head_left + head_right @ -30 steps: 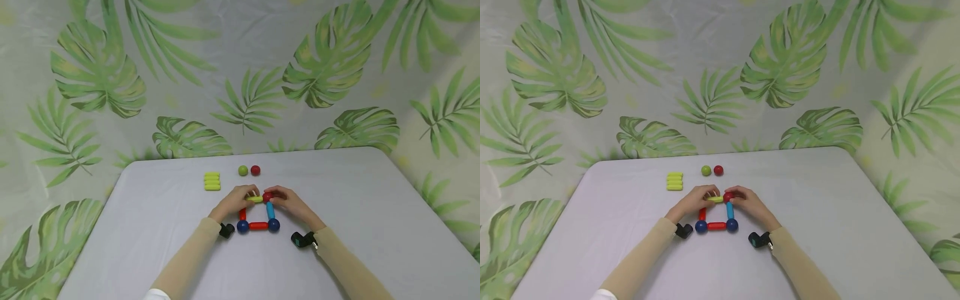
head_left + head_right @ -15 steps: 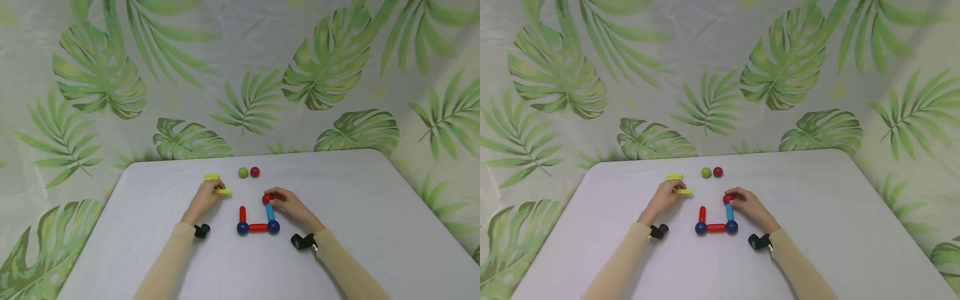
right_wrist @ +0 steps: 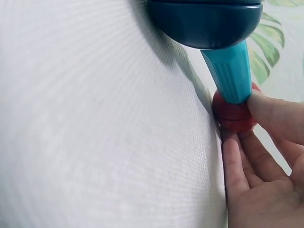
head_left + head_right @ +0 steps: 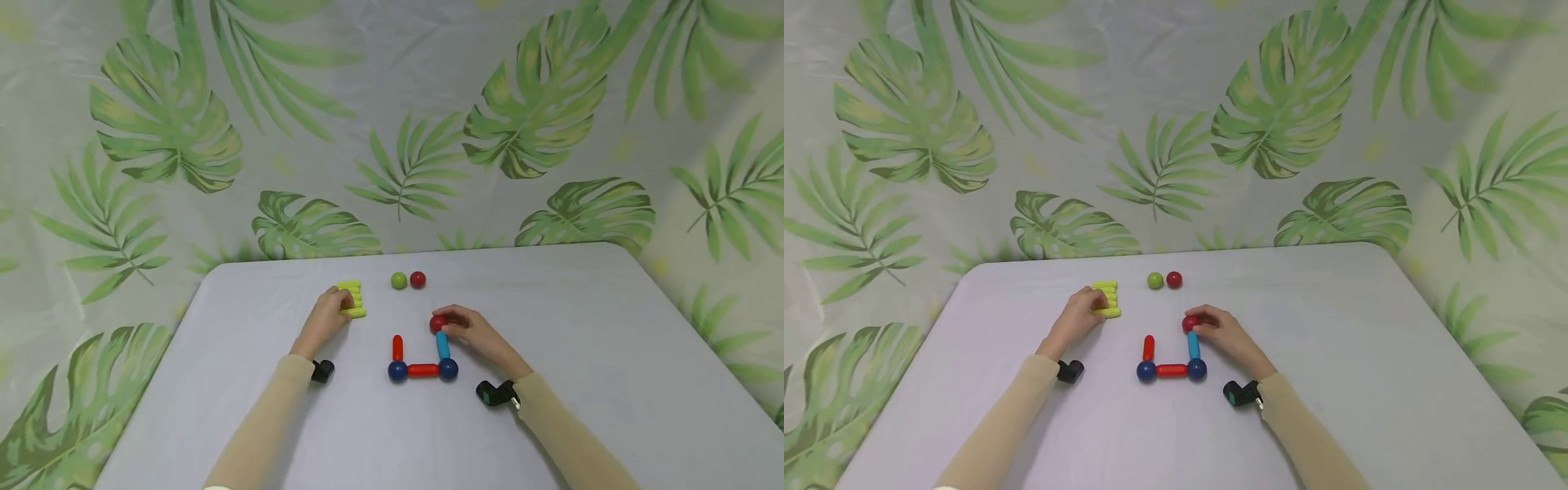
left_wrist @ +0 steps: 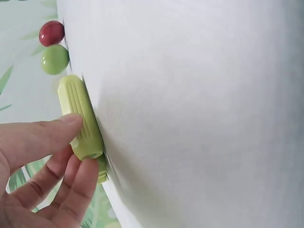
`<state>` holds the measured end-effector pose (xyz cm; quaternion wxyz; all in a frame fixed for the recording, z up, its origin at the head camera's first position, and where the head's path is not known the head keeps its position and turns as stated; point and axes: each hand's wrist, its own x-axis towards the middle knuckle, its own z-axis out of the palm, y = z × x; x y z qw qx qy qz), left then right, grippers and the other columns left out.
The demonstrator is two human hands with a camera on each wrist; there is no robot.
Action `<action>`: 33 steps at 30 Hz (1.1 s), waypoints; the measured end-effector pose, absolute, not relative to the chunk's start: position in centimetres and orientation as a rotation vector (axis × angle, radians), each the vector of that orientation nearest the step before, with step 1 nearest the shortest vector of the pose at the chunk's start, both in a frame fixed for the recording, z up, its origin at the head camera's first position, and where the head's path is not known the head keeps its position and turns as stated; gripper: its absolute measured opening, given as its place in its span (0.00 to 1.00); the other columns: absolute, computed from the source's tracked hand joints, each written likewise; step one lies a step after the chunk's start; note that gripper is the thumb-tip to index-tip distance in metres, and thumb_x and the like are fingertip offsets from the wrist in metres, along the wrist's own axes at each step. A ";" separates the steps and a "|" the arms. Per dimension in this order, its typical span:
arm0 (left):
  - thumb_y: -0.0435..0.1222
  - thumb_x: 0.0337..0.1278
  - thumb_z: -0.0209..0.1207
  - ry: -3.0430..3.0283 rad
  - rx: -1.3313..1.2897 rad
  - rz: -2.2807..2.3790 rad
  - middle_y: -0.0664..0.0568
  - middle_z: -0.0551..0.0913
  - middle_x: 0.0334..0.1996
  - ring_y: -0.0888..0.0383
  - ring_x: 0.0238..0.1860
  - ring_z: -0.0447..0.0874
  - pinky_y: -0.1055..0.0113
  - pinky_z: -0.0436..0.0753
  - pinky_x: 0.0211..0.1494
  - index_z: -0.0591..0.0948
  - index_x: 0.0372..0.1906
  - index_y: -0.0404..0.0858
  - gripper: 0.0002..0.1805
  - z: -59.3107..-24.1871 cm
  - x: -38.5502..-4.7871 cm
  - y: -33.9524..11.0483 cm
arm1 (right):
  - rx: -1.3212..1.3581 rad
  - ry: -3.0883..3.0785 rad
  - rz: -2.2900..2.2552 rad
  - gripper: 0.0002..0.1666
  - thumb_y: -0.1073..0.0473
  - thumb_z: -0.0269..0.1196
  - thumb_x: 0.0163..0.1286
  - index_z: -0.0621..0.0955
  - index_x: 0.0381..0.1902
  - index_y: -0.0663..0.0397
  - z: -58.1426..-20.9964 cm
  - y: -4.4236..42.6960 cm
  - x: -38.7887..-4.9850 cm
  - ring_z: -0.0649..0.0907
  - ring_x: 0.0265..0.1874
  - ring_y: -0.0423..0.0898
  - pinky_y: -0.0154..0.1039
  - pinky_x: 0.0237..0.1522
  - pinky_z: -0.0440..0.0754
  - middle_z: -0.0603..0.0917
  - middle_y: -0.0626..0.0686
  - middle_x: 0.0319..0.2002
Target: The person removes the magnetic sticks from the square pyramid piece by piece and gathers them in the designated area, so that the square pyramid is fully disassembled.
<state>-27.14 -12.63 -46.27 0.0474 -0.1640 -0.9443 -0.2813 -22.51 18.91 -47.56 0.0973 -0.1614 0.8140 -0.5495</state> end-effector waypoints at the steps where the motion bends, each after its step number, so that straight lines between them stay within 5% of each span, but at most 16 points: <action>1: 0.21 0.46 0.66 -2.875 -0.501 -0.837 0.47 0.74 0.33 0.52 0.36 0.71 0.59 0.75 0.41 0.79 0.35 0.35 0.11 -46.3 -27.1 -12.6 | -0.482 2.414 -1.623 0.21 0.65 0.57 0.71 0.73 0.61 0.66 -48.0 19.0 -22.7 0.72 0.57 0.60 0.54 0.59 0.70 0.74 0.65 0.59; 6: 0.25 0.49 0.66 -2.839 -0.592 -0.829 0.47 0.73 0.37 0.49 0.41 0.72 0.57 0.75 0.44 0.79 0.38 0.37 0.11 -45.6 -26.2 -11.5 | -0.487 2.426 -1.618 0.21 0.62 0.58 0.71 0.74 0.60 0.61 -48.9 19.2 -23.3 0.73 0.56 0.57 0.51 0.58 0.72 0.75 0.61 0.58; 12: 0.27 0.58 0.60 -2.961 -1.184 -1.144 0.47 0.78 0.46 0.51 0.44 0.74 0.62 0.76 0.48 0.80 0.51 0.36 0.15 -45.2 -25.1 -8.4 | -0.472 2.453 -1.609 0.21 0.62 0.58 0.71 0.75 0.60 0.59 -48.8 19.4 -23.3 0.73 0.57 0.56 0.51 0.59 0.71 0.75 0.60 0.58; 17: 0.27 0.55 0.63 -3.028 -1.327 -1.216 0.54 0.77 0.38 0.57 0.38 0.73 0.67 0.74 0.44 0.83 0.41 0.38 0.09 -45.8 -24.8 -7.3 | -0.488 2.434 -1.611 0.21 0.63 0.57 0.71 0.74 0.61 0.60 -48.7 19.3 -23.3 0.72 0.58 0.58 0.52 0.60 0.70 0.74 0.61 0.59; 24: 0.27 0.51 0.66 -2.883 -1.085 -1.350 0.56 0.78 0.34 0.56 0.39 0.76 0.64 0.76 0.46 0.82 0.35 0.37 0.06 -45.8 -25.0 -7.6 | -0.466 2.438 -1.610 0.21 0.68 0.55 0.71 0.73 0.60 0.67 -48.8 19.3 -23.4 0.72 0.57 0.61 0.55 0.59 0.69 0.74 0.65 0.58; 33: 0.21 0.44 0.67 -2.738 -0.394 -1.278 0.49 0.80 0.32 0.52 0.36 0.77 0.61 0.76 0.43 0.81 0.32 0.35 0.10 -45.9 -25.6 -10.2 | -0.463 2.440 -1.609 0.21 0.63 0.57 0.71 0.75 0.60 0.59 -48.9 19.5 -23.2 0.73 0.57 0.57 0.50 0.59 0.71 0.75 0.60 0.58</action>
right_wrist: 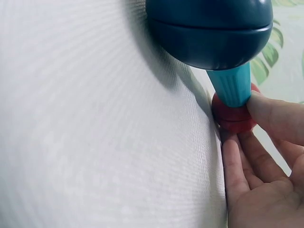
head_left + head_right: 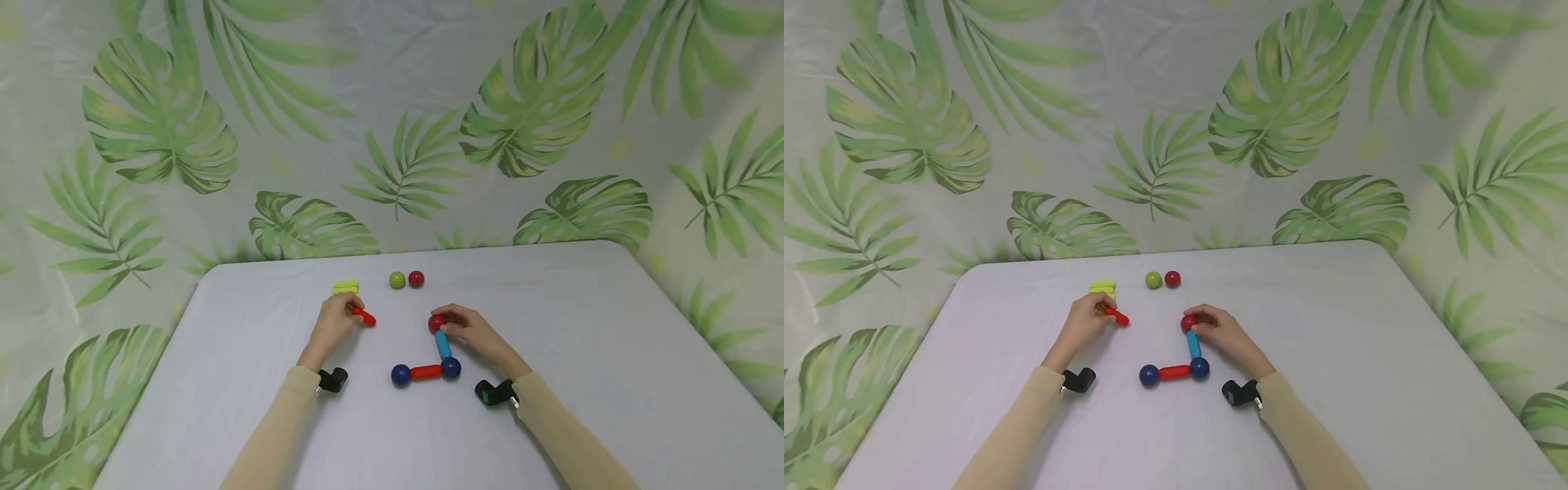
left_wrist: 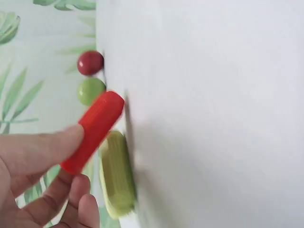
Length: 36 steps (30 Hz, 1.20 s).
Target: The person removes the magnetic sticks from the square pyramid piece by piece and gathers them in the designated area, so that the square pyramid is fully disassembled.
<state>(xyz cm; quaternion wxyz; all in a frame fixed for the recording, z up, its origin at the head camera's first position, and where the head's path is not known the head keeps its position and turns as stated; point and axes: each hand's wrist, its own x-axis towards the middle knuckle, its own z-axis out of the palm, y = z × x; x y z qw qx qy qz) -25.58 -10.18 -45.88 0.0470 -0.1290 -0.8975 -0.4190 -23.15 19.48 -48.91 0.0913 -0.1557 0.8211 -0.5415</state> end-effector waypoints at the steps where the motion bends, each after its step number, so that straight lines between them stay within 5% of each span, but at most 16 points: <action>1: 0.21 0.44 0.67 -2.755 -0.353 -1.222 0.48 0.79 0.32 0.52 0.36 0.76 0.61 0.76 0.42 0.81 0.32 0.35 0.10 -46.0 -25.6 -10.6 | -0.463 2.443 -1.610 0.21 0.63 0.58 0.71 0.75 0.60 0.59 -48.9 19.5 -23.1 0.73 0.57 0.57 0.50 0.59 0.71 0.75 0.60 0.58; 12: 0.26 0.49 0.68 -2.875 -0.366 -0.954 0.47 0.72 0.31 0.53 0.32 0.71 0.61 0.74 0.37 0.80 0.39 0.35 0.11 -46.5 -26.1 -13.1 | -0.458 2.413 -1.620 0.21 0.64 0.56 0.72 0.73 0.61 0.62 -48.5 19.3 -22.8 0.72 0.58 0.59 0.53 0.60 0.69 0.74 0.62 0.59; 20: 0.29 0.50 0.69 -2.870 -0.442 -0.961 0.46 0.73 0.37 0.52 0.37 0.74 0.59 0.76 0.44 0.81 0.41 0.36 0.12 -46.0 -25.4 -12.8 | -0.465 2.387 -1.625 0.21 0.69 0.55 0.71 0.72 0.60 0.70 -45.7 18.6 -21.5 0.71 0.58 0.63 0.55 0.60 0.69 0.73 0.68 0.58; 29: 0.40 0.51 0.70 -3.046 -1.352 -1.241 0.58 0.76 0.38 0.60 0.41 0.74 0.69 0.76 0.46 0.76 0.44 0.43 0.17 -45.9 -21.4 -7.8 | -0.466 2.400 -1.635 0.21 0.66 0.56 0.71 0.73 0.60 0.66 -47.3 19.0 -22.1 0.72 0.57 0.61 0.55 0.60 0.69 0.74 0.65 0.58; 36: 0.33 0.54 0.65 -3.010 -1.500 -0.913 0.62 0.75 0.36 0.64 0.40 0.71 0.73 0.74 0.46 0.79 0.40 0.45 0.09 -46.1 -20.8 -6.0 | -0.473 2.418 -1.628 0.20 0.64 0.56 0.72 0.74 0.60 0.61 -48.8 19.3 -23.0 0.73 0.57 0.58 0.53 0.60 0.70 0.75 0.62 0.58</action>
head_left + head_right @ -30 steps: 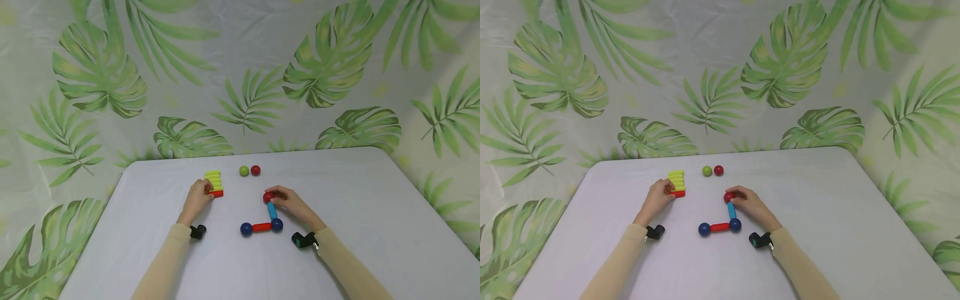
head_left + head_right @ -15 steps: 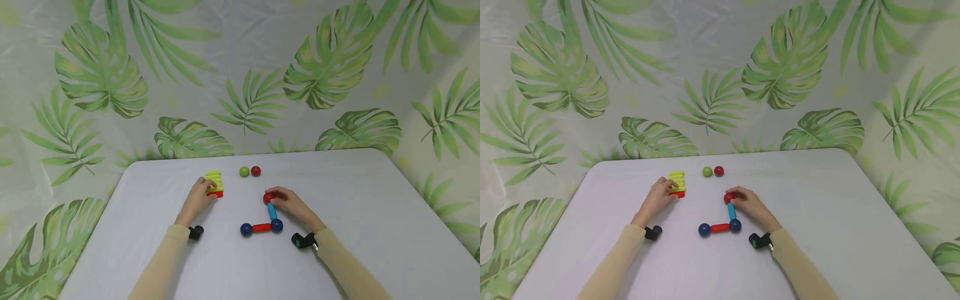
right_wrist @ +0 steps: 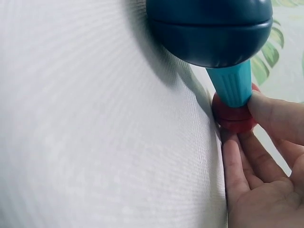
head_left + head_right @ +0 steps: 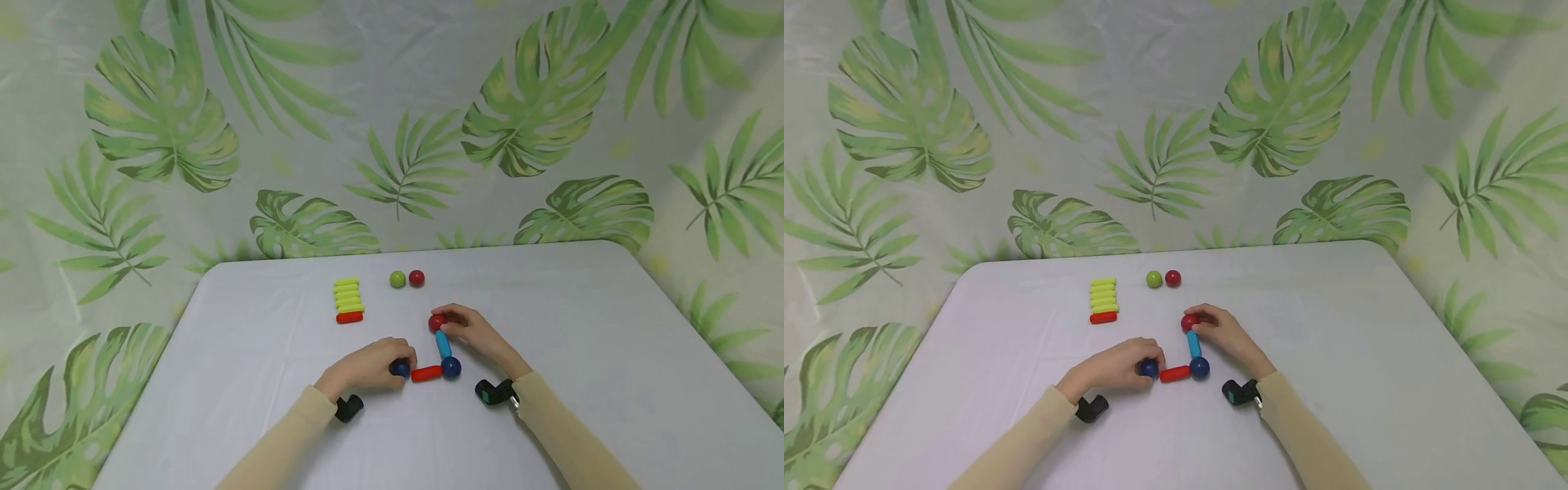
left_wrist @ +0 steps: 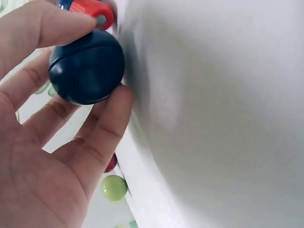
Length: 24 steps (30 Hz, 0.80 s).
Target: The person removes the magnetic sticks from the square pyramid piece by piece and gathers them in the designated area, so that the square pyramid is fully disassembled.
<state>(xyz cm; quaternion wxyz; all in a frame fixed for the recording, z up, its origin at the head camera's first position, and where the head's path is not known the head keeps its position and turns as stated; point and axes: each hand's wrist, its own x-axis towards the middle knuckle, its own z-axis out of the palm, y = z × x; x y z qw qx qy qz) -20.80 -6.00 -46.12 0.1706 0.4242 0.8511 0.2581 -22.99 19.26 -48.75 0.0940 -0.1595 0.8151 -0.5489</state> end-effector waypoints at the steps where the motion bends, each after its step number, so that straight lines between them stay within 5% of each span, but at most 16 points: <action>1: 0.32 0.54 0.64 2.421 1.197 0.756 0.61 0.76 0.37 0.63 0.40 0.72 0.72 0.75 0.47 0.80 0.40 0.45 0.09 -46.0 -21.0 -6.0 | -0.475 2.420 -1.624 0.20 0.64 0.56 0.71 0.74 0.60 0.61 -48.7 19.3 -23.0 0.73 0.57 0.59 0.53 0.60 0.70 0.75 0.62 0.58; 11: 0.27 0.52 0.67 2.672 0.602 1.498 0.43 0.78 0.46 0.50 0.46 0.79 0.65 0.80 0.48 0.78 0.46 0.33 0.16 -46.0 -27.0 -4.6 | -0.463 2.423 -1.616 0.21 0.63 0.56 0.72 0.73 0.61 0.62 -48.5 19.5 -23.3 0.72 0.58 0.58 0.53 0.60 0.70 0.74 0.62 0.59; 17: 0.31 0.52 0.68 2.756 0.321 1.577 0.43 0.80 0.43 0.54 0.36 0.77 0.67 0.78 0.38 0.77 0.43 0.33 0.15 -46.8 -29.6 -2.6 | -0.480 2.394 -1.637 0.21 0.68 0.55 0.71 0.72 0.60 0.68 -47.1 19.0 -22.4 0.72 0.57 0.62 0.56 0.59 0.69 0.73 0.67 0.58; 24: 0.31 0.51 0.69 2.798 0.251 1.523 0.42 0.76 0.39 0.51 0.39 0.74 0.62 0.76 0.44 0.77 0.43 0.30 0.16 -47.2 -30.0 -2.1 | -0.484 2.391 -1.620 0.21 0.68 0.55 0.71 0.72 0.60 0.69 -45.4 18.7 -21.4 0.72 0.57 0.62 0.55 0.60 0.69 0.73 0.67 0.58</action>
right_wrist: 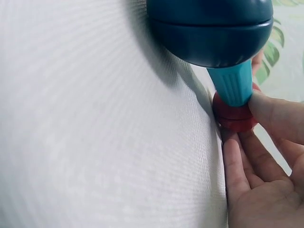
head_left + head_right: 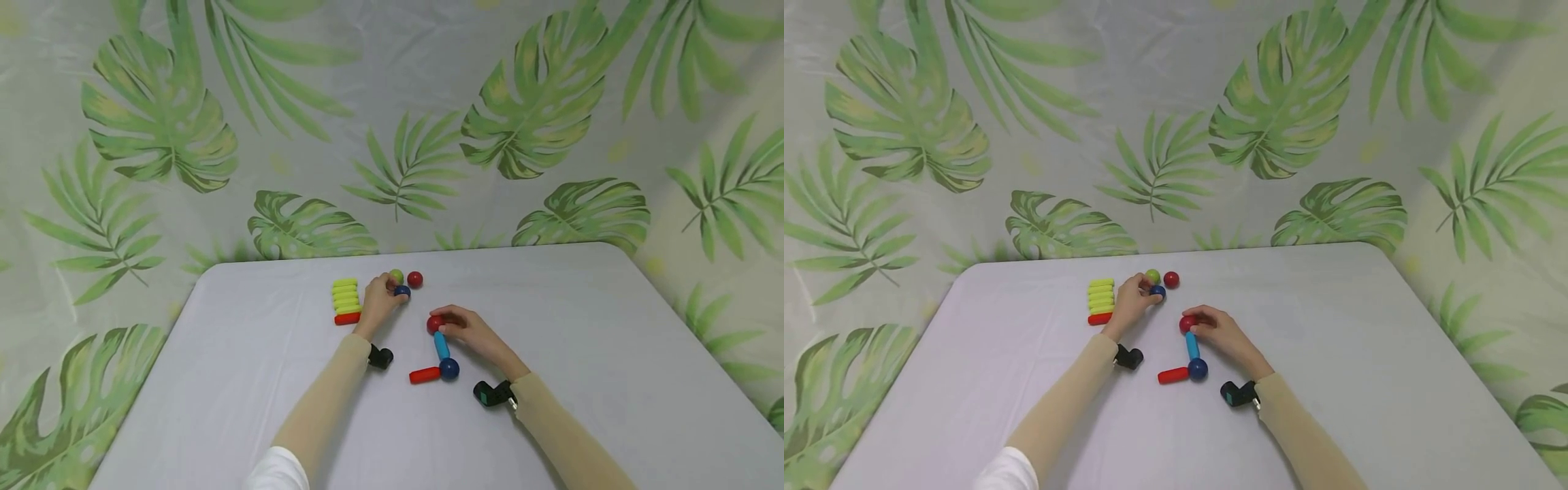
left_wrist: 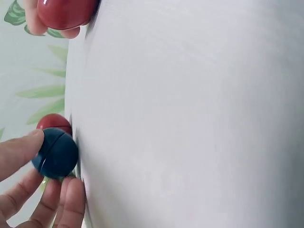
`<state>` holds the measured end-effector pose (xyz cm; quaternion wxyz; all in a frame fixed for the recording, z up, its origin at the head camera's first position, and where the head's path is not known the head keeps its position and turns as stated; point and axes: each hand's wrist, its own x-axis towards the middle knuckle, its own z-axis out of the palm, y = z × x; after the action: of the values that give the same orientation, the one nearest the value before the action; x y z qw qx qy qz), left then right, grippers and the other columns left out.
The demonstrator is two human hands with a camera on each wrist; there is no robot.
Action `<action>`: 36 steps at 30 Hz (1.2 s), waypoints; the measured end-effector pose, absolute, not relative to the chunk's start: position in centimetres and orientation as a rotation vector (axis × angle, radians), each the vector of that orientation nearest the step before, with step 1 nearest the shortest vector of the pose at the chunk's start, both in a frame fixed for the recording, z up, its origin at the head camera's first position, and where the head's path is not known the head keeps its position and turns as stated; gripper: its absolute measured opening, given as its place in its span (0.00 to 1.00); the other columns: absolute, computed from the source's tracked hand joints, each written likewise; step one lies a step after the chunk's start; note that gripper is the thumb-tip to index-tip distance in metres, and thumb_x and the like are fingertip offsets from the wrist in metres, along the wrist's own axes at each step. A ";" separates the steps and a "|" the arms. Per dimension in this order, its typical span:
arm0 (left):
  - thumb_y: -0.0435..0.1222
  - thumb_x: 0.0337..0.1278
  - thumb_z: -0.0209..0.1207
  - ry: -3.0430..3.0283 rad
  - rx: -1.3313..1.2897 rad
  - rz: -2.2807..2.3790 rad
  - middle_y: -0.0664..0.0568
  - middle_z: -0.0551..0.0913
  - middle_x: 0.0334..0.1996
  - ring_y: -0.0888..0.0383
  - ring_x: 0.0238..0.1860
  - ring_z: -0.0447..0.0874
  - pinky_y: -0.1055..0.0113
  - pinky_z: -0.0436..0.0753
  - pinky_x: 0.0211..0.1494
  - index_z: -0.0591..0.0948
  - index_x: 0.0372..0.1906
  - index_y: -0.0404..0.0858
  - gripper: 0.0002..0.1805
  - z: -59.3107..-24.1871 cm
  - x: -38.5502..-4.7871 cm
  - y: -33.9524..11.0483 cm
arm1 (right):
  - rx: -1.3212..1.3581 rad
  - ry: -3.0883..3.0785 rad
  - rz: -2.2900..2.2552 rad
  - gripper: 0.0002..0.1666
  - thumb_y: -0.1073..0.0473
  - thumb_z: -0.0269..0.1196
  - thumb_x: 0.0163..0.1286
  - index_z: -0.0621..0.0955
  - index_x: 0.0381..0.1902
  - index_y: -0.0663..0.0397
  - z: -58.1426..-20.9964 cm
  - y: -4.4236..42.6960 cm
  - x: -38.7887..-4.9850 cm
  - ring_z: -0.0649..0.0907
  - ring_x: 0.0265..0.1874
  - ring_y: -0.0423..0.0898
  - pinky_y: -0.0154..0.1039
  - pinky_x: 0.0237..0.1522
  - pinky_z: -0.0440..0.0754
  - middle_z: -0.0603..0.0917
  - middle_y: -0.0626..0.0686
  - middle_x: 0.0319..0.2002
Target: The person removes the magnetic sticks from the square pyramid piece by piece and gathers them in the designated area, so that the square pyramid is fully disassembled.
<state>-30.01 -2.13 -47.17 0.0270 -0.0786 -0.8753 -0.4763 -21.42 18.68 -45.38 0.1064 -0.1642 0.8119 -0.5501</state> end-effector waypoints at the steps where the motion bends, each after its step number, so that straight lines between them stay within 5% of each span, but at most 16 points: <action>1: 0.32 0.51 0.68 -2.706 -0.248 -1.470 0.42 0.75 0.40 0.51 0.40 0.74 0.61 0.76 0.45 0.77 0.44 0.31 0.17 -47.1 -29.9 -2.3 | -0.484 2.392 -1.619 0.21 0.68 0.55 0.71 0.72 0.60 0.69 -45.3 18.7 -21.4 0.72 0.57 0.62 0.55 0.60 0.69 0.73 0.68 0.59; 6: 0.33 0.54 0.67 -2.768 -0.518 -1.407 0.44 0.73 0.43 0.50 0.42 0.73 0.62 0.77 0.47 0.76 0.45 0.34 0.16 -46.4 -27.9 -3.3 | -0.476 2.382 -1.622 0.21 0.68 0.55 0.71 0.72 0.60 0.69 -45.3 18.6 -21.3 0.72 0.57 0.62 0.55 0.60 0.69 0.73 0.67 0.59; 14: 0.35 0.56 0.65 -3.012 -1.439 -1.201 0.55 0.77 0.42 0.59 0.44 0.73 0.71 0.75 0.48 0.75 0.50 0.44 0.17 -46.1 -21.1 -3.0 | -0.504 2.399 -1.641 0.20 0.68 0.55 0.71 0.73 0.59 0.69 -46.9 19.3 -22.3 0.73 0.56 0.62 0.56 0.59 0.69 0.75 0.66 0.57; 22: 0.33 0.58 0.63 -2.942 -1.419 -0.678 0.58 0.72 0.34 0.64 0.35 0.70 0.77 0.72 0.38 0.78 0.50 0.49 0.16 -46.1 -19.3 -2.4 | -0.498 2.376 -1.645 0.21 0.66 0.56 0.71 0.73 0.60 0.67 -47.7 19.3 -22.7 0.73 0.57 0.61 0.57 0.60 0.68 0.74 0.65 0.58; 29: 0.31 0.57 0.63 -2.895 -1.430 -0.582 0.57 0.74 0.34 0.63 0.34 0.70 0.77 0.71 0.38 0.81 0.50 0.48 0.16 -45.3 -19.4 -2.8 | -0.506 2.389 -1.640 0.20 0.67 0.56 0.71 0.73 0.59 0.69 -45.6 19.0 -21.6 0.73 0.55 0.61 0.55 0.58 0.70 0.74 0.67 0.56; 36: 0.30 0.58 0.62 -2.917 -1.154 -0.791 0.56 0.77 0.37 0.60 0.39 0.73 0.70 0.76 0.46 0.80 0.49 0.46 0.15 -45.5 -20.0 -5.4 | -0.453 2.403 -1.631 0.21 0.62 0.57 0.72 0.73 0.61 0.62 -48.3 19.3 -22.9 0.73 0.57 0.58 0.53 0.59 0.70 0.74 0.62 0.59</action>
<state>-19.97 -5.37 -45.47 -0.0467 -0.3563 -0.9007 -0.2442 -22.86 19.33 -48.29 0.1010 -0.1532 0.8134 -0.5521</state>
